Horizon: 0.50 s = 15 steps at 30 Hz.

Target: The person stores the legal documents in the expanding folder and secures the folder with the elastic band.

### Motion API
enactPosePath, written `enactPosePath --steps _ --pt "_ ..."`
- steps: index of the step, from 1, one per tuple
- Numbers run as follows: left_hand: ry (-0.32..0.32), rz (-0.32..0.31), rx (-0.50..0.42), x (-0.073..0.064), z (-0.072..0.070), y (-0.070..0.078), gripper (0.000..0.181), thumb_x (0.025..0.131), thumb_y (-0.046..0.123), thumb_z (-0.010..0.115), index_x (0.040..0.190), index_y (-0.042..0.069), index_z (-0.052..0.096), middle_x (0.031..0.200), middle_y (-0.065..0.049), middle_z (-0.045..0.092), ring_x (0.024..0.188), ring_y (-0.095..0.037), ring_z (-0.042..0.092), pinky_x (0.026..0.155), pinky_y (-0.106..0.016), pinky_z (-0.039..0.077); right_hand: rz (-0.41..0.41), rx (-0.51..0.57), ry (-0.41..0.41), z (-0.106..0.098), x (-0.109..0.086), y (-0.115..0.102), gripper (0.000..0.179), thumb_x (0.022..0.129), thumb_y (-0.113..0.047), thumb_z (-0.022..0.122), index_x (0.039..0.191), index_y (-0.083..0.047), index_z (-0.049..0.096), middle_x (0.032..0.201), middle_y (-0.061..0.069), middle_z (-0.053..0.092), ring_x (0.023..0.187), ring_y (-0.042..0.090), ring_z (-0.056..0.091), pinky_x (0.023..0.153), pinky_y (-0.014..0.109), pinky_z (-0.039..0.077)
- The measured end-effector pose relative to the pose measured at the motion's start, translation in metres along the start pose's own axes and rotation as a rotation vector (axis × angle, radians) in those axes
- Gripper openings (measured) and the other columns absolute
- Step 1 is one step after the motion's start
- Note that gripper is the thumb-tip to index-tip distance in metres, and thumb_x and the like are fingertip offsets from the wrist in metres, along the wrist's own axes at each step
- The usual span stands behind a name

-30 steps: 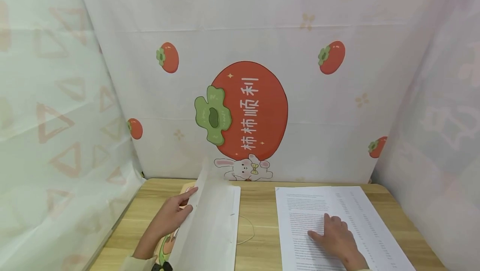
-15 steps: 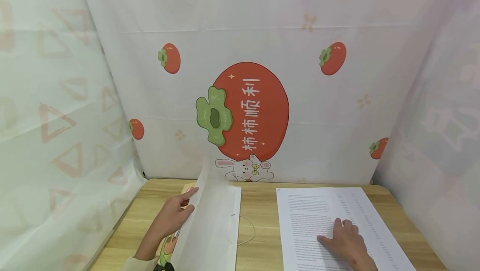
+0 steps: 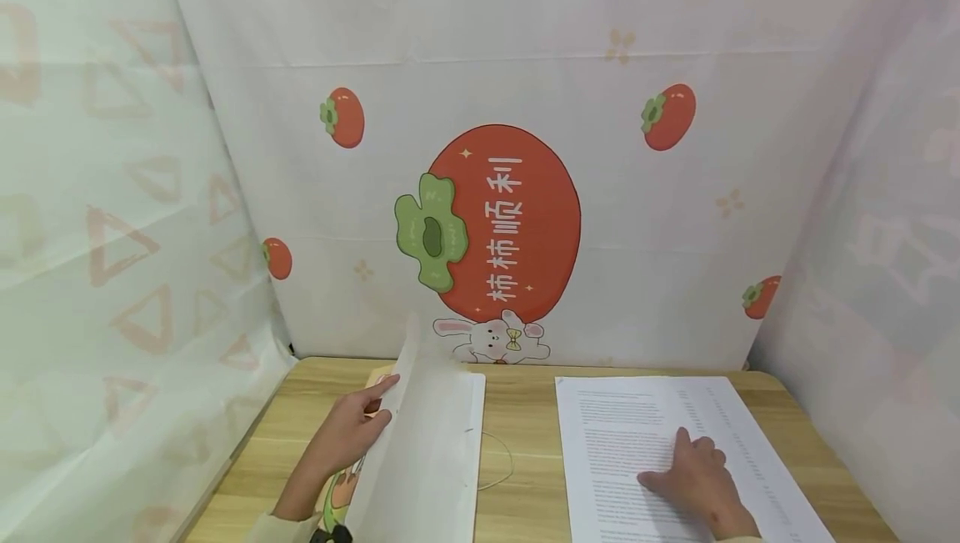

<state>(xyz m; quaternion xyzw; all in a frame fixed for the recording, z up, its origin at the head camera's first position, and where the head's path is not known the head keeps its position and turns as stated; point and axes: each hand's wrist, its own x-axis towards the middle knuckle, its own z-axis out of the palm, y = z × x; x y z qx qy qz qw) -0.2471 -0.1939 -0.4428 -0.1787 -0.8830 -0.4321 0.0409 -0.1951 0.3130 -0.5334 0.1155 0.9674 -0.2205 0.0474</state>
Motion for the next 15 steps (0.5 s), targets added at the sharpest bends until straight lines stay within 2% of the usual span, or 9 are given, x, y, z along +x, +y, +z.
enactPosePath --steps 2,4,5,7,9,12,15 --pt "0.007 0.006 0.002 0.000 0.000 0.001 0.051 0.094 -0.002 0.057 0.145 0.003 0.059 0.145 -0.031 0.049 0.066 -0.007 0.051 0.043 -0.021 0.031 0.014 0.043 -0.011 -0.001 0.003 0.004 0.128 0.067 -0.060 0.089 0.137 0.028 0.029 0.114 0.049 0.039 0.108 0.062 0.043 0.090 0.070 0.042" --pt "0.010 0.015 0.004 0.000 0.001 0.001 0.051 0.094 -0.002 0.058 0.144 0.003 0.060 0.145 -0.031 0.049 0.090 -0.017 0.062 0.044 -0.023 0.035 0.032 0.081 -0.018 -0.001 0.007 0.007 0.133 0.064 -0.059 0.091 0.139 0.029 0.025 0.115 0.051 0.036 0.110 0.065 0.042 0.094 0.072 0.040" --pt "0.009 0.018 0.000 0.000 0.001 0.001 0.051 0.094 -0.002 0.057 0.144 0.003 0.060 0.145 -0.031 0.049 0.092 -0.022 0.063 0.044 -0.023 0.035 0.041 0.095 -0.020 -0.001 0.008 0.009 0.133 0.064 -0.057 0.092 0.139 0.029 0.024 0.116 0.052 0.036 0.111 0.066 0.042 0.095 0.072 0.039" --pt "0.012 0.021 -0.002 0.000 0.001 0.001 0.050 0.094 -0.002 0.057 0.144 0.003 0.060 0.145 -0.030 0.050 0.115 -0.028 0.059 0.046 -0.024 0.038 0.052 0.122 -0.022 -0.002 0.011 0.012 0.133 0.064 -0.054 0.093 0.139 0.030 0.022 0.116 0.053 0.035 0.111 0.067 0.043 0.096 0.072 0.039" --pt "0.013 0.021 -0.003 0.000 0.001 0.001 0.050 0.094 -0.002 0.057 0.144 0.003 0.060 0.145 -0.030 0.049 0.113 -0.030 0.060 0.046 -0.024 0.038 0.052 0.144 -0.021 -0.002 0.013 0.015 0.128 0.067 -0.050 0.092 0.139 0.030 0.022 0.118 0.054 0.036 0.111 0.067 0.044 0.096 0.071 0.039" --pt "0.019 0.026 -0.001 0.000 0.001 0.000 0.050 0.094 -0.003 0.058 0.143 0.003 0.061 0.145 -0.030 0.050 0.122 -0.030 0.058 0.048 -0.025 0.039 0.051 0.184 -0.025 -0.003 0.016 0.018 0.118 0.073 -0.041 0.090 0.141 0.029 0.022 0.132 0.054 0.035 0.121 0.066 0.042 0.101 0.070 0.036" --pt "0.022 0.033 0.004 0.000 0.001 0.001 0.050 0.094 -0.003 0.058 0.143 0.003 0.061 0.145 -0.031 0.050 0.121 -0.029 0.058 0.046 -0.025 0.038 0.057 0.232 -0.035 -0.004 0.019 0.022 0.107 0.079 -0.032 0.085 0.142 0.028 0.024 0.142 0.049 0.032 0.130 0.064 0.037 0.106 0.069 0.033"
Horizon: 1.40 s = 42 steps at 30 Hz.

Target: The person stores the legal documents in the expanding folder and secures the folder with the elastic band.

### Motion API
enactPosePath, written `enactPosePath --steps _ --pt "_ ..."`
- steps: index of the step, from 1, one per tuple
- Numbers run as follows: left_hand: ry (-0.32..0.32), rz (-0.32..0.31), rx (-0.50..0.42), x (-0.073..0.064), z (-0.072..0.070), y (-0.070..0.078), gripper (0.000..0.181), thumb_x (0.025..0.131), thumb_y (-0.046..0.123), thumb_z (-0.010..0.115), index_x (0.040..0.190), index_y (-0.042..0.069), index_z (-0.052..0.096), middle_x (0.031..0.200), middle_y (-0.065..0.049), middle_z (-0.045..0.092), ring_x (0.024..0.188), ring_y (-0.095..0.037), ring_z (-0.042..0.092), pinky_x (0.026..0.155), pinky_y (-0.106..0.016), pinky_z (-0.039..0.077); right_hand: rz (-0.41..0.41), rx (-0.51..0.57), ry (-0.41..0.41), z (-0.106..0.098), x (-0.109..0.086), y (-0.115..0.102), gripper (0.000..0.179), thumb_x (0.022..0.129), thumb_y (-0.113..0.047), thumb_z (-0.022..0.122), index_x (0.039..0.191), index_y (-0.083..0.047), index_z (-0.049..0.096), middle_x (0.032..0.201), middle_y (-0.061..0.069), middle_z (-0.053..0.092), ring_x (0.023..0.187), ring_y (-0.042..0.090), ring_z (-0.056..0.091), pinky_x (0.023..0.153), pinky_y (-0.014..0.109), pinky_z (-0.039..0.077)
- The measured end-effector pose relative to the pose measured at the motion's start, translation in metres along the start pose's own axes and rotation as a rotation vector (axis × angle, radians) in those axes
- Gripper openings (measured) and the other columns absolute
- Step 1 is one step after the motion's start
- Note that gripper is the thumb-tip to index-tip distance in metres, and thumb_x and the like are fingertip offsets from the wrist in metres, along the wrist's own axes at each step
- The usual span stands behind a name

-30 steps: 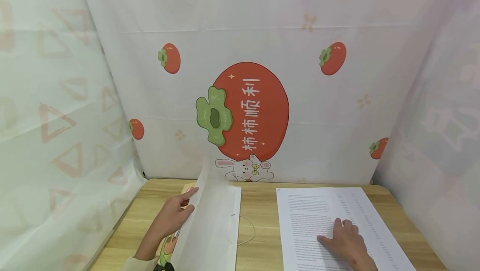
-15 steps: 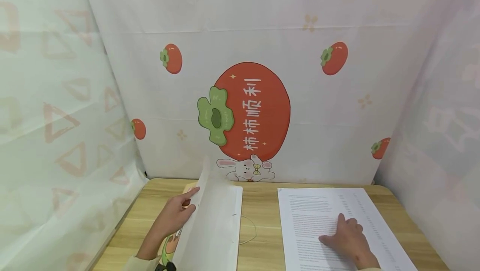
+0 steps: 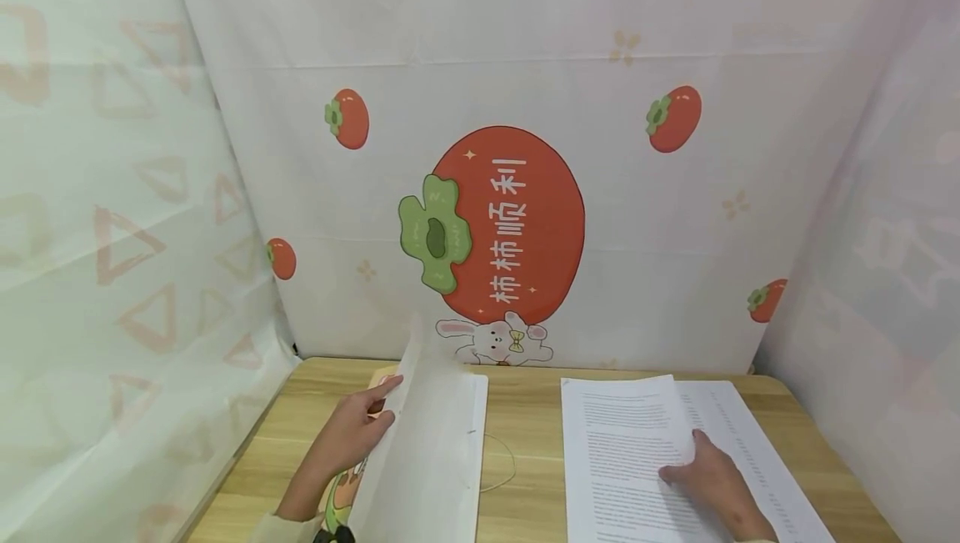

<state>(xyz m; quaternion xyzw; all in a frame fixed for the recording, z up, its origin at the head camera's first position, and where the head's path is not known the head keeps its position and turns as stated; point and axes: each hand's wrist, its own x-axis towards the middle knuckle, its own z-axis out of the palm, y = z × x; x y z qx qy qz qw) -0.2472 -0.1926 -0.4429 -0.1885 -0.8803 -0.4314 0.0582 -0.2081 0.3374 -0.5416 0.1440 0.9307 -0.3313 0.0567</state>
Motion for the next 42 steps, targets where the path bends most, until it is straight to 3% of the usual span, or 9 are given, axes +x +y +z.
enactPosePath --steps 3,10,21,26,29,31,33,37,42 --pt "0.001 0.000 0.006 0.000 0.001 0.000 0.050 0.094 -0.002 0.058 0.143 0.003 0.061 0.145 -0.030 0.050 0.118 -0.029 0.059 0.048 -0.025 0.040 -0.005 0.009 -0.003 -0.002 0.002 0.003 0.093 0.082 -0.026 0.081 0.140 0.026 0.030 0.140 0.047 0.039 0.128 0.062 0.042 0.104 0.068 0.036" --pt "0.003 -0.013 0.007 0.000 0.001 0.000 0.051 0.094 -0.002 0.057 0.144 0.004 0.060 0.145 -0.030 0.050 0.125 -0.036 0.058 0.051 -0.027 0.043 0.024 0.048 -0.029 -0.009 0.004 0.008 0.064 0.088 -0.020 0.075 0.130 0.020 0.047 0.105 0.031 0.064 0.098 0.043 0.063 0.085 0.057 0.050" --pt "0.002 -0.023 0.013 0.000 0.003 0.000 0.050 0.095 -0.002 0.058 0.145 0.005 0.060 0.145 -0.029 0.050 0.126 -0.040 0.057 0.052 -0.027 0.045 0.013 0.217 -0.133 -0.015 -0.002 0.011 0.064 0.096 -0.031 0.067 0.135 0.014 0.045 0.116 0.033 0.063 0.094 0.030 0.065 0.084 0.052 0.050" --pt "0.004 -0.008 0.028 0.000 -0.001 -0.001 0.051 0.094 -0.004 0.058 0.145 0.004 0.060 0.144 -0.027 0.053 0.110 -0.031 0.064 0.049 -0.027 0.042 -0.003 0.305 -0.154 -0.010 -0.007 0.009 0.064 0.100 -0.028 0.062 0.144 0.011 0.038 0.108 0.021 0.068 0.088 0.025 0.066 0.082 0.046 0.050" --pt "-0.023 -0.013 0.051 0.001 -0.004 -0.001 0.052 0.095 -0.002 0.057 0.146 0.005 0.058 0.096 -0.015 0.071 0.067 -0.012 0.053 0.046 -0.023 0.035 0.004 0.420 -0.165 -0.004 -0.010 0.009 0.063 0.102 -0.020 0.059 0.150 0.009 0.032 0.104 0.014 0.070 0.084 0.027 0.069 0.075 0.041 0.052" --pt "-0.042 -0.016 0.059 0.002 -0.007 -0.001 0.053 0.095 -0.001 0.055 0.147 0.005 0.057 0.065 0.003 0.049 0.053 -0.006 0.032 0.045 -0.021 0.030 0.017 0.518 -0.172 -0.001 -0.012 0.009 0.062 0.102 -0.016 0.058 0.152 0.008 0.030 0.103 0.014 0.071 0.083 0.029 0.071 0.072 0.041 0.055" --pt "-0.060 -0.019 0.059 0.003 -0.009 -0.001 0.054 0.095 -0.001 0.054 0.148 0.005 0.056 0.060 0.009 0.022 0.048 -0.005 0.020 0.045 -0.020 0.027 0.011 0.607 -0.198 0.002 -0.014 0.009 0.064 0.103 -0.015 0.057 0.154 0.007 0.026 0.106 0.015 0.071 0.086 0.032 0.072 0.071 0.043 0.057" --pt "-0.067 -0.016 0.042 0.002 -0.012 -0.001 0.054 0.095 -0.001 0.053 0.149 0.004 0.055 0.058 0.011 0.021 0.046 -0.004 0.019 0.043 -0.019 0.026 -0.025 0.742 -0.259 0.006 -0.019 0.008 0.070 0.105 -0.016 0.057 0.157 0.007 0.018 0.110 0.016 0.071 0.093 0.035 0.072 0.075 0.047 0.059" --pt "-0.067 -0.007 0.042 0.002 -0.013 -0.001 0.054 0.095 -0.002 0.053 0.149 0.004 0.055 0.058 0.011 0.021 0.046 -0.004 0.020 0.043 -0.020 0.026 -0.043 0.801 -0.302 0.011 -0.025 -0.002 0.077 0.105 -0.023 0.059 0.160 0.005 0.013 0.116 0.016 0.070 0.099 0.035 0.071 0.080 0.046 0.059"
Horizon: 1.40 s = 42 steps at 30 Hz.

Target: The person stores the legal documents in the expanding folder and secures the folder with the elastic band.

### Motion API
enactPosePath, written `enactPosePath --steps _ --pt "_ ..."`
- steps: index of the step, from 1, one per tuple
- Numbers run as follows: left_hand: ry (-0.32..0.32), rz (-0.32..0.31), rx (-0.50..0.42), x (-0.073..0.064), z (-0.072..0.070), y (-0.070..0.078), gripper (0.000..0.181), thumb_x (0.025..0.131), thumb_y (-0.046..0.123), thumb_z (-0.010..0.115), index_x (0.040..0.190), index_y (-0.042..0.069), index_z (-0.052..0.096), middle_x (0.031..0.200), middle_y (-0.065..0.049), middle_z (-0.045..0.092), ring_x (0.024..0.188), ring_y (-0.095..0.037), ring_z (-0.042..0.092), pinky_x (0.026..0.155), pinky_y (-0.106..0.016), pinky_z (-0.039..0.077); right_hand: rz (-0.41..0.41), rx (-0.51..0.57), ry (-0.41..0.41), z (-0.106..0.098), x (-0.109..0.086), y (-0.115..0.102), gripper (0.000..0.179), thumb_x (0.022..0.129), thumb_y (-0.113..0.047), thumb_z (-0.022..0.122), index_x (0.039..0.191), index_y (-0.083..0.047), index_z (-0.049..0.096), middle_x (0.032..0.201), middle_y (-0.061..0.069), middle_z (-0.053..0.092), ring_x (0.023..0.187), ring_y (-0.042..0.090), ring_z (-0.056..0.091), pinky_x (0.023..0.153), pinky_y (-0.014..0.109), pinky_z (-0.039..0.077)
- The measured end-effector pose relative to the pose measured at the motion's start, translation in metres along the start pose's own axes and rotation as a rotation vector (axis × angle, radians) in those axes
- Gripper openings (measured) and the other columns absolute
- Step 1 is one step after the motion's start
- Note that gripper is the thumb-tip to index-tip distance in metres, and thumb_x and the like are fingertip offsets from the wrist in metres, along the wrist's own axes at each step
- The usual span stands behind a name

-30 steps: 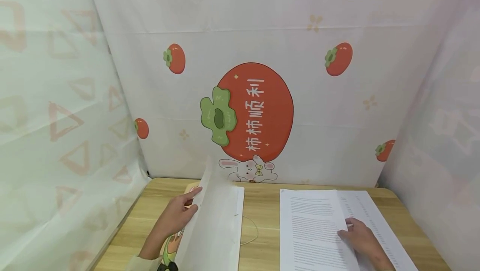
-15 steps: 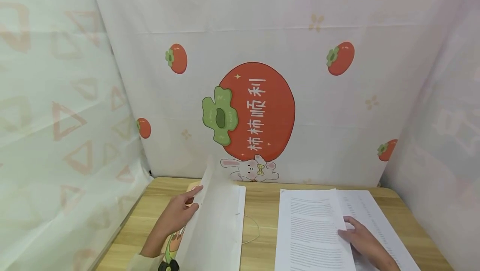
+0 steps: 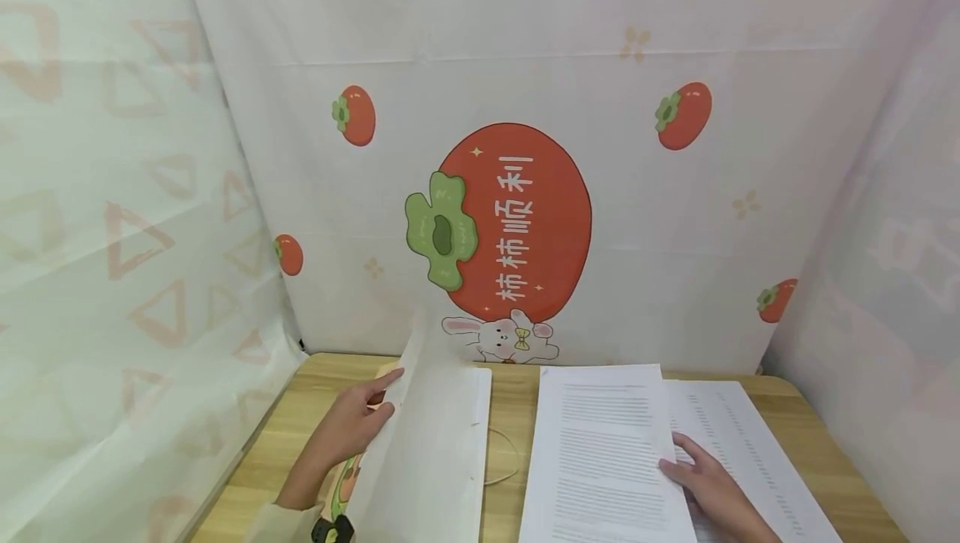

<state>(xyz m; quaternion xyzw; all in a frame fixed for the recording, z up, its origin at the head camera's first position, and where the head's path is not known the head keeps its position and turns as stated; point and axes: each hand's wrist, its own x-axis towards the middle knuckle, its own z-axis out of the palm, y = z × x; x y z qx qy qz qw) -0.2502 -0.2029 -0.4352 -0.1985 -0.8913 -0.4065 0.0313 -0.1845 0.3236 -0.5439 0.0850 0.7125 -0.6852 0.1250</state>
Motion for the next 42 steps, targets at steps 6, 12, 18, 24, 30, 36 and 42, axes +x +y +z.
enactPosePath --steps 6,12,18,24,30,36,42 --pt "0.001 0.016 -0.005 -0.001 0.000 -0.001 0.054 0.094 -0.003 0.053 0.148 0.002 0.055 0.061 0.011 0.019 0.048 -0.003 0.018 0.045 -0.019 0.025 0.001 0.030 -0.028 0.019 0.003 0.000 0.076 0.105 -0.024 0.058 0.160 0.003 0.014 0.117 0.017 0.070 0.100 0.036 0.071 0.081 0.047 0.058" --pt "0.029 0.029 -0.021 -0.004 0.001 -0.002 0.054 0.093 -0.004 0.054 0.146 0.001 0.057 0.062 0.011 0.022 0.048 -0.002 0.019 0.043 -0.019 0.025 -0.027 0.136 -0.159 0.038 0.007 0.004 0.075 0.105 -0.022 0.059 0.159 0.005 0.015 0.120 0.018 0.070 0.103 0.037 0.071 0.083 0.048 0.058" --pt "0.013 0.039 -0.045 -0.005 0.002 -0.003 0.054 0.094 -0.004 0.053 0.147 0.001 0.056 0.060 0.012 0.023 0.047 -0.002 0.020 0.043 -0.019 0.026 -0.072 0.129 -0.182 0.055 0.011 0.003 0.074 0.105 -0.020 0.059 0.158 0.009 0.015 0.120 0.019 0.070 0.101 0.036 0.071 0.081 0.043 0.059" --pt "0.008 0.039 -0.033 -0.005 0.002 -0.004 0.054 0.093 -0.005 0.054 0.147 0.002 0.057 0.059 0.012 0.024 0.047 -0.002 0.020 0.044 -0.019 0.025 -0.113 0.116 -0.217 0.068 0.016 -0.001 0.072 0.105 -0.016 0.057 0.157 0.011 0.015 0.119 0.021 0.070 0.099 0.036 0.072 0.080 0.041 0.059" --pt "0.005 0.018 -0.038 -0.005 0.001 -0.002 0.054 0.094 -0.004 0.054 0.148 0.004 0.056 0.059 0.011 0.025 0.047 -0.002 0.021 0.044 -0.019 0.026 -0.141 0.104 -0.231 0.077 0.021 -0.004 0.069 0.105 -0.014 0.057 0.155 0.014 0.018 0.119 0.023 0.069 0.097 0.035 0.073 0.079 0.040 0.059" --pt "0.000 0.004 -0.033 -0.008 0.001 0.000 0.054 0.095 -0.004 0.053 0.148 0.004 0.056 0.057 0.011 0.025 0.045 -0.002 0.021 0.043 -0.019 0.027 -0.134 0.095 -0.220 0.078 0.021 -0.002 0.072 0.104 -0.013 0.058 0.155 0.014 0.015 0.117 0.021 0.070 0.096 0.034 0.073 0.078 0.040 0.059" --pt "0.014 0.015 -0.039 -0.008 0.002 -0.001 0.054 0.094 -0.004 0.054 0.148 0.005 0.057 0.058 0.012 0.024 0.046 -0.002 0.021 0.043 -0.019 0.026 -0.128 0.094 -0.199 0.074 0.021 -0.003 0.072 0.104 -0.014 0.058 0.156 0.013 0.016 0.118 0.021 0.070 0.096 0.035 0.072 0.077 0.039 0.059"
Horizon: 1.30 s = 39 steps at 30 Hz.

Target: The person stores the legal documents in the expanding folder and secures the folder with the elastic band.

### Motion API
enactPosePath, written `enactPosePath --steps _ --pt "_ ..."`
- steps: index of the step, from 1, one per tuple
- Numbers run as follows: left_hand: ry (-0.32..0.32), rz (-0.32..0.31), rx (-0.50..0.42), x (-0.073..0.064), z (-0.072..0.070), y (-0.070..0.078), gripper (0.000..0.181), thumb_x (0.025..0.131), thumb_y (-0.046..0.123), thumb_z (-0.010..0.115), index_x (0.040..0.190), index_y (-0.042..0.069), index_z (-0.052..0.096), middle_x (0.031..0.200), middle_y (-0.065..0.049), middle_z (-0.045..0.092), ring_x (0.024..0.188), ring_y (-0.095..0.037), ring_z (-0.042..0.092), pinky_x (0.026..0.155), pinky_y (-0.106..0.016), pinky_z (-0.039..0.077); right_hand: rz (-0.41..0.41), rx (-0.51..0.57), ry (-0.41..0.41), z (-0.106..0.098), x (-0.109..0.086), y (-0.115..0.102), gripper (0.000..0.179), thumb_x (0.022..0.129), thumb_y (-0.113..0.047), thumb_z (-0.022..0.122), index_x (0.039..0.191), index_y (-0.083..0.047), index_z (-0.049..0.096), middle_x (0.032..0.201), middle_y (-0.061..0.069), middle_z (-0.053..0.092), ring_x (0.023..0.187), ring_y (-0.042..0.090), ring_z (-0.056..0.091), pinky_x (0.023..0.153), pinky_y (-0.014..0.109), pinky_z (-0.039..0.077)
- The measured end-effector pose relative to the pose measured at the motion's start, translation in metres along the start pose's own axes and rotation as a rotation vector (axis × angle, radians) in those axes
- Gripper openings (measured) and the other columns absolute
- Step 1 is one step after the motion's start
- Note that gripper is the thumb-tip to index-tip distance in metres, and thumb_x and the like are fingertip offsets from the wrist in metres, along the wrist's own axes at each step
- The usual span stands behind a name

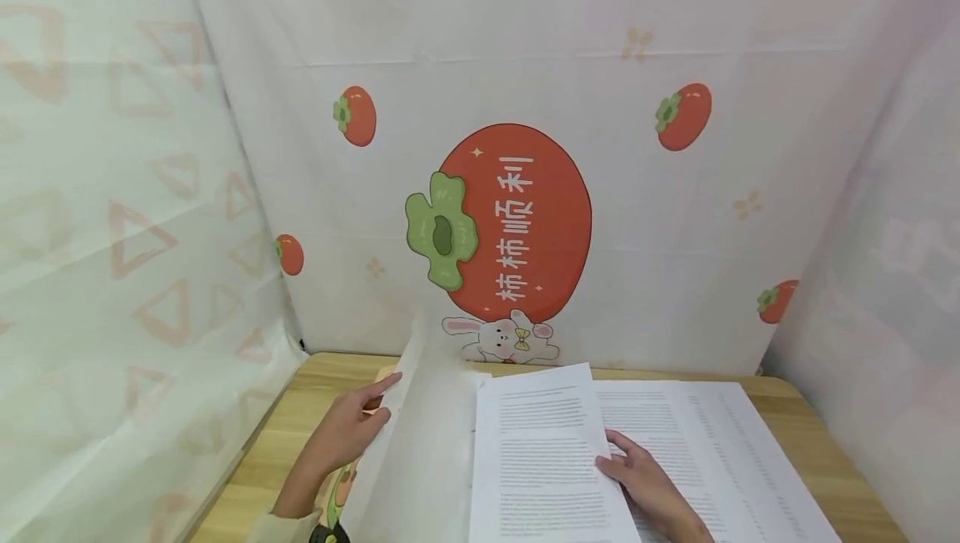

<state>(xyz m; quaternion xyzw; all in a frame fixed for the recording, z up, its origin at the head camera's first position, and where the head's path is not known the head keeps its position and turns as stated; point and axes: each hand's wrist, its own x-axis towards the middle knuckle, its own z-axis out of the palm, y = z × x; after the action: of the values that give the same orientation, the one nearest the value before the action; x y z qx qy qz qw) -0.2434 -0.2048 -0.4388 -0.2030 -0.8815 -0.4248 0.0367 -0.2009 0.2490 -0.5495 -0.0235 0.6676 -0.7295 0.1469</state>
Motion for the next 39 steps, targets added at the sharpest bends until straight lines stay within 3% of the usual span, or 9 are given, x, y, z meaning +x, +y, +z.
enactPosePath --steps 9,21,27,39 --pt "0.009 0.029 -0.005 0.001 0.001 -0.002 0.054 0.093 -0.005 0.054 0.147 0.003 0.057 0.061 0.011 0.023 0.047 0.000 0.020 0.044 -0.019 0.025 -0.006 -0.013 -0.012 0.006 0.003 0.002 0.068 0.103 -0.012 0.058 0.154 0.015 0.021 0.117 0.021 0.070 0.095 0.033 0.073 0.077 0.039 0.059" --pt "-0.009 0.042 -0.007 0.000 0.002 -0.003 0.054 0.093 -0.006 0.053 0.147 0.001 0.056 0.062 0.012 0.021 0.048 0.000 0.018 0.045 -0.019 0.026 0.012 -0.004 0.006 0.012 0.008 0.003 0.073 0.104 -0.012 0.058 0.155 0.015 0.015 0.119 0.021 0.069 0.098 0.032 0.072 0.079 0.039 0.059" --pt "-0.007 0.023 -0.005 -0.001 0.002 -0.002 0.055 0.092 -0.006 0.053 0.147 0.002 0.056 0.065 0.009 0.022 0.050 0.000 0.017 0.046 -0.019 0.025 0.022 -0.066 0.075 0.015 0.012 -0.001 0.073 0.102 -0.017 0.061 0.156 0.013 0.021 0.117 0.018 0.070 0.095 0.031 0.072 0.076 0.040 0.059" --pt "-0.004 0.036 0.012 -0.001 0.001 -0.001 0.054 0.094 -0.005 0.054 0.148 0.001 0.055 0.062 0.012 0.021 0.049 -0.001 0.018 0.046 -0.019 0.028 0.034 -0.068 0.103 0.018 0.019 0.001 0.068 0.103 -0.013 0.058 0.156 0.013 0.023 0.119 0.020 0.069 0.096 0.030 0.071 0.077 0.041 0.058"
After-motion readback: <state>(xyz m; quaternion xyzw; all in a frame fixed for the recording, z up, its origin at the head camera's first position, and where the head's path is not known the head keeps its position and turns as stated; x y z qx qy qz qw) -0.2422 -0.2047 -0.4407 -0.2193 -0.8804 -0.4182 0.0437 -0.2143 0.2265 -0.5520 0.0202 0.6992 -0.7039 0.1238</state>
